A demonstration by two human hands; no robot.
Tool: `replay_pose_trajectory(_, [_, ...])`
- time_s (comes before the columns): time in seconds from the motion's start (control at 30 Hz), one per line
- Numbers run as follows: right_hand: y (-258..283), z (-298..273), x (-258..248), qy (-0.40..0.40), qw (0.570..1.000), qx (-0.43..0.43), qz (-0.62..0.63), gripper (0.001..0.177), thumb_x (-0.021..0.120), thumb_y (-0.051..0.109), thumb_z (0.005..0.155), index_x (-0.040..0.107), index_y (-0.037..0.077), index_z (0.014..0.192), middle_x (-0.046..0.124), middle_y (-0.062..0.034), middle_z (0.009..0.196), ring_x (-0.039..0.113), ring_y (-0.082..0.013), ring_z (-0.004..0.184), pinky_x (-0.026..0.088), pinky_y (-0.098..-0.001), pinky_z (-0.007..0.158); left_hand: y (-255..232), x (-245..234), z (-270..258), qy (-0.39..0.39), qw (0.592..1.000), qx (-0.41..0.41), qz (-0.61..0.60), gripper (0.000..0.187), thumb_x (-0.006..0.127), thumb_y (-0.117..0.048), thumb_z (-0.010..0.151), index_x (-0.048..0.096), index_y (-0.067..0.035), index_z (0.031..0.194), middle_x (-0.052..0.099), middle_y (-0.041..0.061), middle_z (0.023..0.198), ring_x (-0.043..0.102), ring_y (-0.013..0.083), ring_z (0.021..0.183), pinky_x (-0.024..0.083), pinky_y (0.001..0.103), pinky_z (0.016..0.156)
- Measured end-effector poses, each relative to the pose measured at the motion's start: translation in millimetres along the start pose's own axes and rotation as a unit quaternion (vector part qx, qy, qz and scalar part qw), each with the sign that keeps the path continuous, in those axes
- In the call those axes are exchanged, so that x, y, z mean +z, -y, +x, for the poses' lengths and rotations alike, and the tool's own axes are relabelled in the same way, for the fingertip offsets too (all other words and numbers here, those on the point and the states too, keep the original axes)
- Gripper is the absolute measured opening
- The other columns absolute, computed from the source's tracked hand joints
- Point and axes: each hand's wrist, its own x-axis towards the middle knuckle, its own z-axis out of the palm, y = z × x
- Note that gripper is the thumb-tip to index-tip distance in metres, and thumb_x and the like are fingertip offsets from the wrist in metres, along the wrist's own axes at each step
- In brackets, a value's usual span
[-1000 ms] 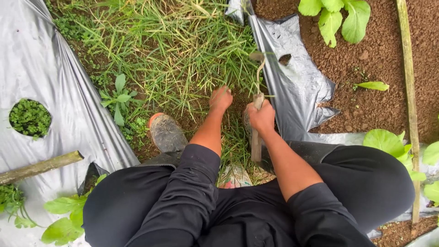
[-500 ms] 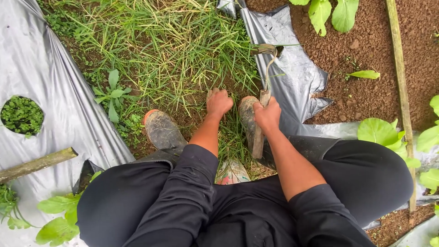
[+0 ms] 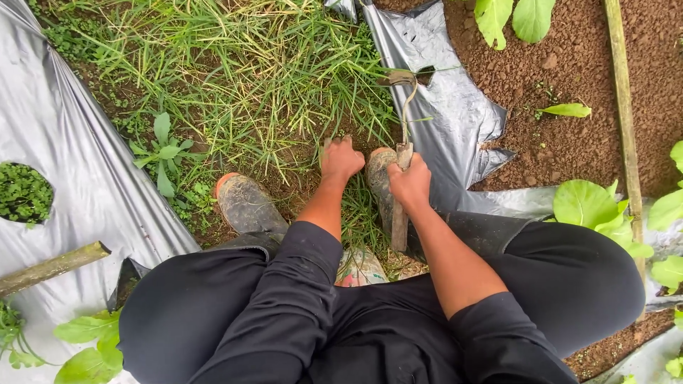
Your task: The person sits cross-legged on the ground and uses a hand hoe to remove weeds from a garden bed. They loosen the soil around the weeds and pull them out by hand, discarding the debris onto the ground.
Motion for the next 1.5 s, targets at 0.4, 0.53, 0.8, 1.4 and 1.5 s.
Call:
replay_pose_trajectory(0.4, [-15.0,12.4,2.8,0.051,0.999,0.007,0.009,0.016,0.059,0.016,0.098,0.058,0.001,0.105,0.063,-0.0099,0.064,0.066,-0.019,0.055,0.053,-0.04,0.049,-10.9,29.3,61.0,-0.139,0.986,0.056,0.074,0.039,0.073,-0.025,0.101,0.064,-0.005,0.133,0.065,0.017,0.116,0.061,0.0353,0.121,0.056,0.049,0.095])
replay_pose_trajectory(0.53, [-4.3,5.8,1.0,0.072,0.997,0.003,0.01,0.014,0.059,0.018,0.097,0.057,0.004,0.1,0.062,-0.0075,0.059,0.064,-0.0188,0.051,0.049,-0.0404,0.048,34.4,99.1,144.5,-0.155,0.983,0.061,0.077,0.025,0.072,-0.021,0.098,0.071,-0.009,0.12,0.067,0.014,0.103,0.064,0.0347,0.112,0.06,0.048,0.089])
replay_pose_trajectory(0.8, [-15.5,11.4,5.6,0.059,0.998,0.015,-0.019,0.018,0.062,0.019,0.093,0.058,0.003,0.099,0.064,-0.0117,0.065,0.067,-0.0195,0.053,0.052,-0.0402,0.049,37.3,94.7,133.1,-0.156,0.988,0.011,0.009,0.017,0.066,-0.01,0.098,0.074,0.005,0.096,0.071,0.026,0.081,0.077,0.0394,0.082,0.067,0.05,0.072])
replay_pose_trajectory(1.4, [-21.7,-10.5,-3.3,0.064,0.991,0.072,-0.093,0.04,0.064,0.028,0.091,0.061,0.002,0.121,0.068,-0.0291,0.1,0.071,-0.0447,0.094,0.054,-0.0573,0.068,-15.1,30.0,75.2,-0.151,0.988,0.039,-0.012,0.028,0.07,-0.015,0.099,0.071,0.003,0.121,0.065,0.032,0.128,0.061,0.0475,0.13,0.053,0.062,0.11])
replay_pose_trajectory(1.5, [-25.8,-7.7,-0.7,0.073,0.989,0.073,-0.108,0.042,0.064,0.028,0.092,0.06,0.0,0.123,0.068,-0.0319,0.103,0.07,-0.0485,0.097,0.055,-0.0593,0.069,30.2,102.3,142.7,-0.191,0.98,0.044,0.022,0.019,0.067,-0.014,0.1,0.075,0.001,0.108,0.07,0.026,0.118,0.067,0.0408,0.122,0.06,0.054,0.099])
